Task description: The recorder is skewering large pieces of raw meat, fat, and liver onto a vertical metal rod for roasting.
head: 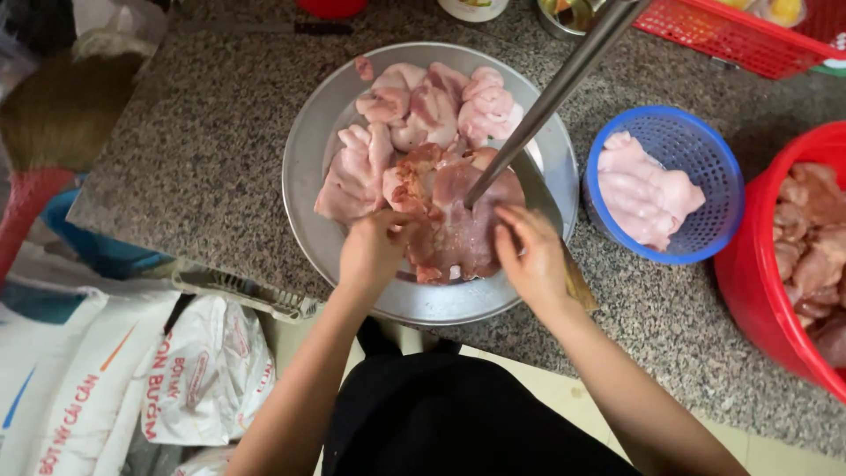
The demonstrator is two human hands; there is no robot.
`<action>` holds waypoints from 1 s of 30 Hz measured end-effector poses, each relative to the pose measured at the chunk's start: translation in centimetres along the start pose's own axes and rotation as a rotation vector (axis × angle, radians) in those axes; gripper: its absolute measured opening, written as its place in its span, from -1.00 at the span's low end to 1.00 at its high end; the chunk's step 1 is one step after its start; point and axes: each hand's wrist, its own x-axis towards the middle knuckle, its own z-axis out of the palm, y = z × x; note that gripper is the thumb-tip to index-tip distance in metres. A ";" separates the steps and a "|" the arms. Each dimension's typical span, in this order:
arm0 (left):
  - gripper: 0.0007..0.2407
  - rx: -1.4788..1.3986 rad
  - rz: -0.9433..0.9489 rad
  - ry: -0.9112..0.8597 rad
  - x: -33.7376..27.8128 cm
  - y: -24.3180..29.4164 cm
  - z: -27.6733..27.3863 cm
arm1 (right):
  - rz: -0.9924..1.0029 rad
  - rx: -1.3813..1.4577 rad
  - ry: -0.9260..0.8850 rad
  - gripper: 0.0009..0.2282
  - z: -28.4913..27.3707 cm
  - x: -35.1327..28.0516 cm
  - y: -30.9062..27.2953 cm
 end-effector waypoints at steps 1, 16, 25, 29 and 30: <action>-0.84 0.006 -0.048 0.027 0.3 -0.5 -0.4 | 0.042 0.019 0.059 -0.78 -0.3 -0.3 0.6; -0.80 0.147 -0.117 -0.029 5.7 -11.6 -3.6 | 0.574 -0.226 0.381 -0.85 -4.2 -9.1 -0.4; -0.89 -0.034 0.290 0.149 3.7 0.2 -2.9 | 0.791 -0.306 0.556 -0.81 -7.2 -10.6 -2.8; -0.92 -0.161 0.492 -0.013 1.1 4.4 -1.3 | 0.853 -0.335 0.550 -0.79 -9.8 -11.3 -1.8; -0.92 -0.167 0.513 -0.033 0.7 4.9 -0.4 | 0.867 -0.348 0.572 -0.79 -10.7 -11.4 -1.5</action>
